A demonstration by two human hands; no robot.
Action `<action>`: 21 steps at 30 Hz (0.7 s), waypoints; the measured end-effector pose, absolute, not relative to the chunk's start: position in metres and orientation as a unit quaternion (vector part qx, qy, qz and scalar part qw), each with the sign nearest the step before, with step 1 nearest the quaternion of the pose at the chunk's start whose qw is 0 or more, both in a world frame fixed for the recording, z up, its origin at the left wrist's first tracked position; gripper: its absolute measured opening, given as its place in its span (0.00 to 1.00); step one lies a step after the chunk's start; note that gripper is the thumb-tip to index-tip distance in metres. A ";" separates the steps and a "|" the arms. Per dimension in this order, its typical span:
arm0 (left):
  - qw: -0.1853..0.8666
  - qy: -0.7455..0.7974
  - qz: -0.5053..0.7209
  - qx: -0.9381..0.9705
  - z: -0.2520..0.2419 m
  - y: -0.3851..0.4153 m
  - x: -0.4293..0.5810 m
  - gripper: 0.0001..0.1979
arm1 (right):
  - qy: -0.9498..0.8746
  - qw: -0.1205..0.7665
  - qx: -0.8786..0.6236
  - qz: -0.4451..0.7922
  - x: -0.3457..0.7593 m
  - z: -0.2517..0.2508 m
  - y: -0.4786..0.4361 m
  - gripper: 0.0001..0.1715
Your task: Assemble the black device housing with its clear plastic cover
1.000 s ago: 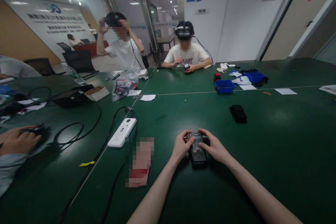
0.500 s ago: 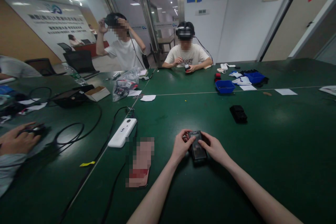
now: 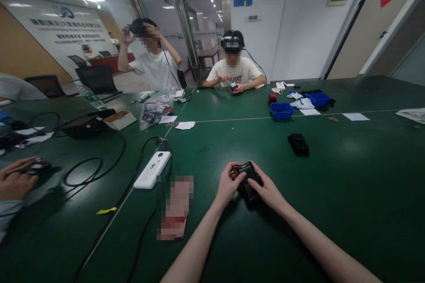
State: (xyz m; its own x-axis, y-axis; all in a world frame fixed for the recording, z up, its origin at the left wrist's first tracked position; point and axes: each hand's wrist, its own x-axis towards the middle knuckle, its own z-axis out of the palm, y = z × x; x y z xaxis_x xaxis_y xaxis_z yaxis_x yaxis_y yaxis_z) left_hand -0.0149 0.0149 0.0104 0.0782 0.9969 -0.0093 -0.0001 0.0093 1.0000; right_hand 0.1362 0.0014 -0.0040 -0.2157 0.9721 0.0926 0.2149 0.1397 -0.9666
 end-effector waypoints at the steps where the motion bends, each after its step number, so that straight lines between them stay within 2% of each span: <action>1: 0.531 0.478 0.475 0.514 0.010 0.014 -0.014 0.17 | -0.638 0.414 -0.476 0.441 0.138 -0.002 0.002 0.34; 6: 0.549 0.480 0.475 0.492 0.011 0.013 -0.013 0.20 | -0.695 0.388 -0.564 0.219 0.171 0.015 0.006 0.30; 10: 0.541 0.490 0.475 0.491 0.009 0.014 -0.014 0.18 | -0.693 0.299 -0.656 0.009 0.226 0.014 0.003 0.29; 14: 0.534 0.494 0.470 0.500 0.006 0.015 -0.015 0.17 | -0.689 0.204 -0.691 -0.082 0.281 -0.002 -0.008 0.30; 21: 0.530 0.493 0.461 0.513 0.004 0.016 -0.016 0.15 | -0.680 0.102 -0.709 -0.160 0.305 -0.006 -0.021 0.30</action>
State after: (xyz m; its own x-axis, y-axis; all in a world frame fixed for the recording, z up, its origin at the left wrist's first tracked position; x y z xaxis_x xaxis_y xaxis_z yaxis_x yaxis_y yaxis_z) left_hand -0.0162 0.0157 0.0042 0.0873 0.9950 -0.0494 0.0175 0.0480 0.9987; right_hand 0.3054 -0.0209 -0.0063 0.0250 0.9305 0.3654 0.9958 -0.0552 0.0725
